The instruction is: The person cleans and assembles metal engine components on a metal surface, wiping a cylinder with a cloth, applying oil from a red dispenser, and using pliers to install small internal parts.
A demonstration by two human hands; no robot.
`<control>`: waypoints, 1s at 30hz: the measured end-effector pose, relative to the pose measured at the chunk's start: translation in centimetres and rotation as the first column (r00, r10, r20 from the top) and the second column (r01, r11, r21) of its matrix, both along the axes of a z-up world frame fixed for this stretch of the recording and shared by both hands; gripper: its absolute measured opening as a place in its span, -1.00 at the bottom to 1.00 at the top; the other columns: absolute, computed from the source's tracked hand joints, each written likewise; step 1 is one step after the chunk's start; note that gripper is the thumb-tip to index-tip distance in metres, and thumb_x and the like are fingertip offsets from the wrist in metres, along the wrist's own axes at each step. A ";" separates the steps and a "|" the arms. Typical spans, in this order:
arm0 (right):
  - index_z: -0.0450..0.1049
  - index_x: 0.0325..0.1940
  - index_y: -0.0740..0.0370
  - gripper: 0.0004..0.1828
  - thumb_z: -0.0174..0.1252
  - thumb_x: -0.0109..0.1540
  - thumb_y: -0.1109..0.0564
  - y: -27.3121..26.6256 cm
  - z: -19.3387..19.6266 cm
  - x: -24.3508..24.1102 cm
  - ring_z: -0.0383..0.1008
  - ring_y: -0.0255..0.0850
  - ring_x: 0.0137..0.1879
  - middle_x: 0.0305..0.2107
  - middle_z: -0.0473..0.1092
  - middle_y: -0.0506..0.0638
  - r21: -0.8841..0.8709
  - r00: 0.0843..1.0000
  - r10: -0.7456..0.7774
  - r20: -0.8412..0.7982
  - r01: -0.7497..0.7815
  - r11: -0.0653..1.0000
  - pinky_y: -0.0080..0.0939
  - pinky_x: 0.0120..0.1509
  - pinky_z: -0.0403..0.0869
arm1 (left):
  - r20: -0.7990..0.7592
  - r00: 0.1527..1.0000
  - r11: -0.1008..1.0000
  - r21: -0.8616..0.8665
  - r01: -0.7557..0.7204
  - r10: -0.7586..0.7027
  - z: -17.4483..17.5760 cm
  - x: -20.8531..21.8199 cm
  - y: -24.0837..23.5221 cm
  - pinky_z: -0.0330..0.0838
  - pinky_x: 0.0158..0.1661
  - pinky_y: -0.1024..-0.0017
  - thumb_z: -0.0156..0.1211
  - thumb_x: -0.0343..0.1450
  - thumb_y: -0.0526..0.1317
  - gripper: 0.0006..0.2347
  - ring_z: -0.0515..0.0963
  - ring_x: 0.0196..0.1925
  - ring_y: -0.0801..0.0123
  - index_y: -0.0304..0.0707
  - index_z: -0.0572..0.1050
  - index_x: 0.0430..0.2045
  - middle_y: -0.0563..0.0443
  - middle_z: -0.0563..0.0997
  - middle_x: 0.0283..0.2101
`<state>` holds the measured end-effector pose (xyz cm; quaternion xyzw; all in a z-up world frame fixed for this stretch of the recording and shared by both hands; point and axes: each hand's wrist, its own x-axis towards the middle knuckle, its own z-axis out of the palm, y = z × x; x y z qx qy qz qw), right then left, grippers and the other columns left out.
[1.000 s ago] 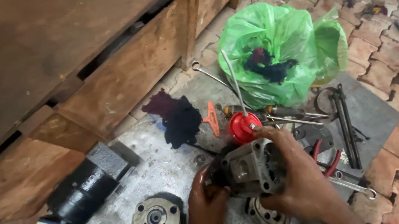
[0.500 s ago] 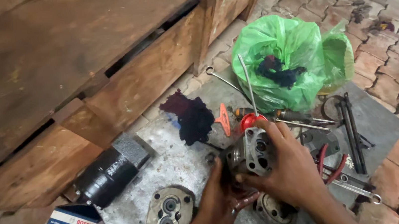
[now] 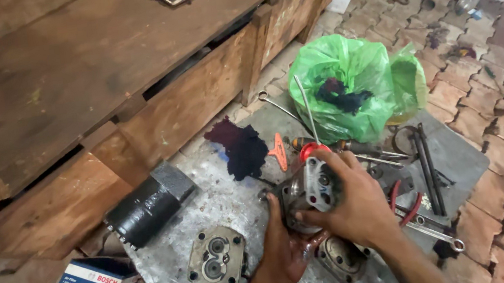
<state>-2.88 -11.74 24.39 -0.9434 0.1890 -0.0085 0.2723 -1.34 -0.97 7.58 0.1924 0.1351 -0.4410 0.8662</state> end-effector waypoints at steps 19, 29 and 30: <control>0.16 0.35 0.30 -0.19 0.26 0.13 -0.07 2.5 -4.3 -7.4 0.27 0.02 0.35 0.20 0.25 0.17 0.756 0.555 -0.536 0.636 -0.309 0.577 0.00 0.51 0.23 | 0.983 0.029 0.811 0.168 -0.561 -0.184 17.1 -2.1 6.5 -0.21 0.47 0.19 -0.56 0.62 0.13 -0.38 0.17 0.54 0.07 -0.44 0.07 0.43 -0.34 0.23 0.50; 0.22 0.24 0.36 -0.20 0.22 -0.03 0.03 2.6 -4.1 -9.1 0.38 0.02 0.22 0.06 0.34 0.20 0.827 0.666 -0.491 0.561 -0.476 0.300 0.00 0.37 0.31 | 0.831 0.556 0.933 0.183 -0.310 0.022 16.1 1.1 7.7 0.41 0.04 0.40 0.29 0.33 -0.26 -0.54 0.53 -0.01 0.37 -0.43 0.45 0.13 -0.06 0.55 -0.04; 0.23 0.22 0.37 -0.20 0.20 -0.07 0.03 2.6 -4.2 -9.5 0.40 0.03 0.19 0.04 0.35 0.21 0.851 0.727 -0.445 0.523 -0.411 0.328 0.00 0.31 0.33 | 0.816 0.577 0.936 0.172 -0.308 0.040 15.7 1.0 8.1 0.40 0.05 0.42 0.27 0.35 -0.25 -0.58 0.53 -0.01 0.39 -0.42 0.47 0.10 -0.04 0.56 -0.04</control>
